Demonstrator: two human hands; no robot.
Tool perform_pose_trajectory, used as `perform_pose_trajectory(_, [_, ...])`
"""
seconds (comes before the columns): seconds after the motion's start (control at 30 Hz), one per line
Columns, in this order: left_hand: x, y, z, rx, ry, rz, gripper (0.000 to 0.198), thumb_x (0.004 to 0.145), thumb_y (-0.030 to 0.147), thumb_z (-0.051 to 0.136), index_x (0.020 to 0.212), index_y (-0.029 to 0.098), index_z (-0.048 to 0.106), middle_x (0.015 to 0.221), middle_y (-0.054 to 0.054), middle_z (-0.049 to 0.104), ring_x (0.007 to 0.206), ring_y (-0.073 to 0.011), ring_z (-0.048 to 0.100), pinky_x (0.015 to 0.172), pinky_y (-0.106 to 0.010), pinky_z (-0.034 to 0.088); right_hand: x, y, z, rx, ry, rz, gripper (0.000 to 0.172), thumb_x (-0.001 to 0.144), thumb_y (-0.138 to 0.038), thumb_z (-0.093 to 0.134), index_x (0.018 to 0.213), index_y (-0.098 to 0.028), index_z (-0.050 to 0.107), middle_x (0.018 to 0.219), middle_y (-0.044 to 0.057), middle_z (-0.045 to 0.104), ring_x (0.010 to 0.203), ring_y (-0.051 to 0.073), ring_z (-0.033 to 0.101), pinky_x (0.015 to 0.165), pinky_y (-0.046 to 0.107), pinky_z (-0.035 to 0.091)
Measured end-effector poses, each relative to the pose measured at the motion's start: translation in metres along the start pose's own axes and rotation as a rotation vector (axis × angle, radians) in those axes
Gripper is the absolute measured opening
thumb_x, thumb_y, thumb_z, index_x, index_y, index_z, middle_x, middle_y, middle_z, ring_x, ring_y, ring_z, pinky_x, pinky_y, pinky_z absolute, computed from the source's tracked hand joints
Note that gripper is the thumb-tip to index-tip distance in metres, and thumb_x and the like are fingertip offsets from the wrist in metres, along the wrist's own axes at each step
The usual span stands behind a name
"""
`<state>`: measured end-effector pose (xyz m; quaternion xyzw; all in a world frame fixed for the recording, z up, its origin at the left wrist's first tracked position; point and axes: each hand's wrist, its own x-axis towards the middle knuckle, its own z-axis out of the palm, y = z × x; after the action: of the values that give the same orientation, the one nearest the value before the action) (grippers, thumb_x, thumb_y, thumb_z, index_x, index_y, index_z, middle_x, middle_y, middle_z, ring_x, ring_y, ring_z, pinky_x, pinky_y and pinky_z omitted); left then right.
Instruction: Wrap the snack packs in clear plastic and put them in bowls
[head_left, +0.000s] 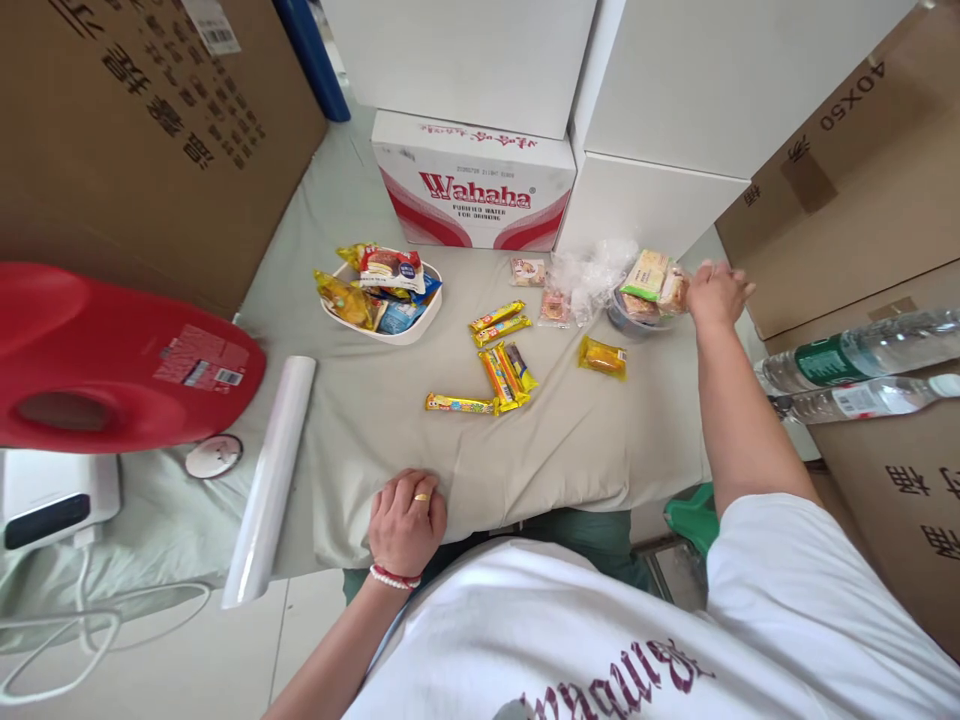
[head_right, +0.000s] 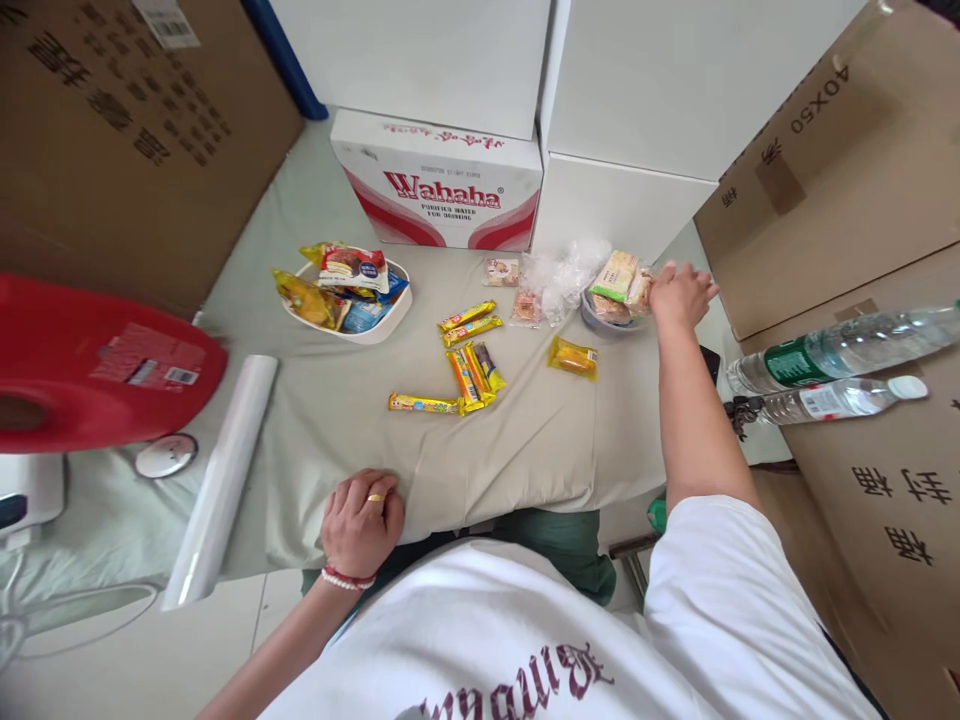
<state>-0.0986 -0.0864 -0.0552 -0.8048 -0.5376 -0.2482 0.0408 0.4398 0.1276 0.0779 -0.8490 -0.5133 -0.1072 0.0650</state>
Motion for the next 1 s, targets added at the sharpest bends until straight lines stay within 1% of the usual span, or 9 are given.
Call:
perform_pose_trajectory(0.1, [-0.001, 0.0, 0.001, 0.013, -0.007, -0.024, 0.014, 0.09, 0.014, 0.058, 0.097, 0.023, 0.066, 0.1, -0.008, 0.072, 0.102, -0.0265, 0.066, 0.086, -0.039, 0.045, 0.015, -0.025, -0.003, 0.076, -0.018, 0.058, 0.063, 0.11, -0.046, 0.02, 0.159, -0.013, 0.039, 0.155, 0.026, 0.04, 0.143, 0.034, 0.031, 0.111, 0.057, 0.031])
perform_pose_trajectory(0.2, [-0.001, 0.0, 0.001, -0.006, -0.013, -0.037, 0.015, 0.089, 0.014, 0.058, 0.097, 0.023, 0.066, 0.1, -0.008, 0.073, 0.103, -0.0272, 0.066, 0.086, -0.039, 0.045, 0.011, -0.052, 0.003, 0.074, -0.201, -0.084, 0.061, 0.105, -0.058, 0.032, 0.153, -0.024, 0.048, 0.161, 0.018, 0.038, 0.145, 0.038, 0.029, 0.113, 0.063, 0.027])
perform_pose_trajectory(0.27, [-0.002, 0.0, 0.001, -0.019, -0.013, -0.031, 0.015, 0.089, 0.013, 0.058, 0.097, 0.023, 0.066, 0.1, -0.009, 0.073, 0.104, -0.0278, 0.066, 0.086, -0.04, 0.045, -0.002, -0.058, 0.009, 0.045, -0.219, -0.128, 0.063, 0.103, -0.06, 0.033, 0.151, -0.023, 0.051, 0.16, 0.019, 0.039, 0.141, 0.04, 0.034, 0.112, 0.067, 0.026])
perform_pose_trajectory(0.4, [-0.001, 0.001, 0.0, 0.01, 0.01, -0.009, 0.014, 0.09, 0.013, 0.057, 0.097, 0.023, 0.065, 0.099, -0.008, 0.072, 0.102, -0.0272, 0.066, 0.086, -0.039, 0.045, -0.027, -0.034, 0.016, 0.016, -0.117, -0.19, 0.064, 0.102, -0.057, 0.033, 0.153, -0.022, 0.05, 0.161, 0.019, 0.04, 0.137, 0.04, 0.039, 0.112, 0.065, 0.028])
perform_pose_trajectory(0.53, [-0.001, 0.002, 0.0, 0.025, 0.003, -0.009, 0.014, 0.09, 0.013, 0.057, 0.097, 0.023, 0.064, 0.099, -0.008, 0.072, 0.101, -0.0272, 0.066, 0.086, -0.039, 0.045, -0.026, -0.006, 0.011, -0.022, -0.125, -0.254, 0.06, 0.103, -0.054, 0.035, 0.153, -0.024, 0.05, 0.161, 0.016, 0.042, 0.14, 0.039, 0.038, 0.114, 0.063, 0.027])
perform_pose_trajectory(0.67, [-0.001, 0.002, -0.001, 0.021, -0.006, -0.009, 0.014, 0.09, 0.013, 0.057, 0.097, 0.023, 0.064, 0.099, -0.008, 0.072, 0.102, -0.0274, 0.065, 0.086, -0.039, 0.045, -0.028, -0.006, -0.002, -0.025, -0.096, -0.3, 0.057, 0.103, -0.053, 0.036, 0.151, -0.026, 0.051, 0.163, 0.014, 0.039, 0.146, 0.039, 0.03, 0.114, 0.067, 0.023])
perform_pose_trajectory(0.8, [-0.001, 0.002, -0.002, 0.023, 0.014, 0.005, 0.015, 0.09, 0.012, 0.058, 0.099, 0.023, 0.063, 0.099, -0.008, 0.071, 0.101, -0.0269, 0.065, 0.086, -0.038, 0.047, -0.066, -0.033, -0.012, 0.064, 0.108, -0.386, 0.049, 0.102, -0.046, 0.041, 0.139, -0.019, 0.06, 0.147, 0.018, 0.054, 0.139, 0.039, 0.037, 0.112, 0.059, 0.031])
perform_pose_trajectory(0.9, [-0.001, 0.001, -0.002, 0.015, 0.031, 0.015, 0.015, 0.089, 0.011, 0.059, 0.099, 0.022, 0.062, 0.098, -0.008, 0.071, 0.1, -0.0266, 0.066, 0.086, -0.038, 0.048, -0.095, -0.066, -0.009, 0.151, 0.055, -0.484, 0.041, 0.104, -0.037, 0.037, 0.122, -0.019, 0.07, 0.116, 0.016, 0.067, 0.117, 0.033, 0.053, 0.098, 0.045, 0.044])
perform_pose_trajectory(1.0, [0.0, 0.0, -0.001, 0.001, 0.044, 0.035, 0.016, 0.089, 0.009, 0.059, 0.099, 0.021, 0.063, 0.097, -0.008, 0.071, 0.099, -0.0262, 0.066, 0.085, -0.037, 0.048, -0.098, -0.103, 0.002, 0.217, 0.019, -0.431, 0.041, 0.103, -0.031, 0.038, 0.125, -0.018, 0.069, 0.118, 0.015, 0.066, 0.099, 0.028, 0.06, 0.081, 0.037, 0.046])
